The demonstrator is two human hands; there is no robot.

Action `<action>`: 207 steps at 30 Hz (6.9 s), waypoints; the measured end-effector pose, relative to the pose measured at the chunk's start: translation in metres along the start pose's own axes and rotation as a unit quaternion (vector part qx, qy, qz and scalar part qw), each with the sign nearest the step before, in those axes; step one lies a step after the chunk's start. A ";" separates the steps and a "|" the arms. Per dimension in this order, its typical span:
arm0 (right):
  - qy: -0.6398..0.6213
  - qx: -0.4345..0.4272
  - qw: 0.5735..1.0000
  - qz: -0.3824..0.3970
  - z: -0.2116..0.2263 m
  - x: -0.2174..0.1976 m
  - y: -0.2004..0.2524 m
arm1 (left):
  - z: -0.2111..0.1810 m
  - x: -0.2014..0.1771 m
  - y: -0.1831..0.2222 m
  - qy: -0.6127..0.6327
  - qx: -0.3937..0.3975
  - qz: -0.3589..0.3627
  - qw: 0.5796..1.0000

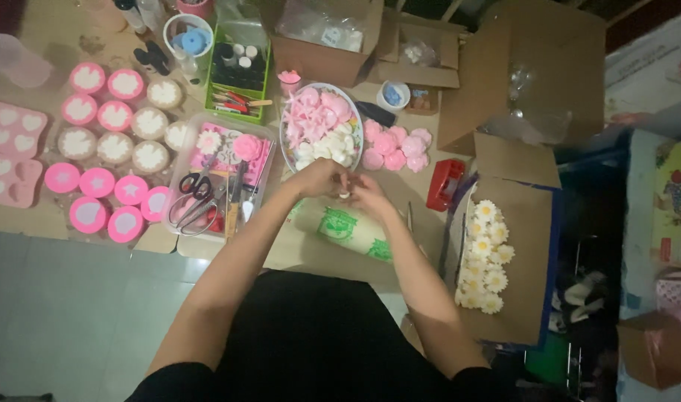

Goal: Wrapping small decorative bears and flowers in plastic film using scissors.

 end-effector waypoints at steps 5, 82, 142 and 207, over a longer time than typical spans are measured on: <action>-0.008 -0.029 0.999 0.009 -0.010 0.002 -0.007 | 0.000 -0.004 -0.005 -0.042 -0.033 0.033 0.998; 0.112 -0.136 0.977 -0.118 0.010 0.071 0.042 | 0.108 0.039 -0.001 0.226 -0.211 -0.001 0.951; -0.320 0.165 0.932 0.046 0.006 0.134 0.240 | 0.115 0.029 -0.020 0.176 -0.220 0.165 0.945; 0.479 0.209 0.722 -0.454 -0.150 -0.029 0.233 | -0.034 -0.029 -0.014 0.575 -0.161 -0.109 0.795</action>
Point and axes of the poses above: each hand's wrist, its own y-axis away from the middle knuckle, its own x-axis out of the palm, z = x × y, the point moved 3 cm from there along -y, towards the middle knuckle, and after that the axes turned 6 degrees about z, right-handed, at the moved point
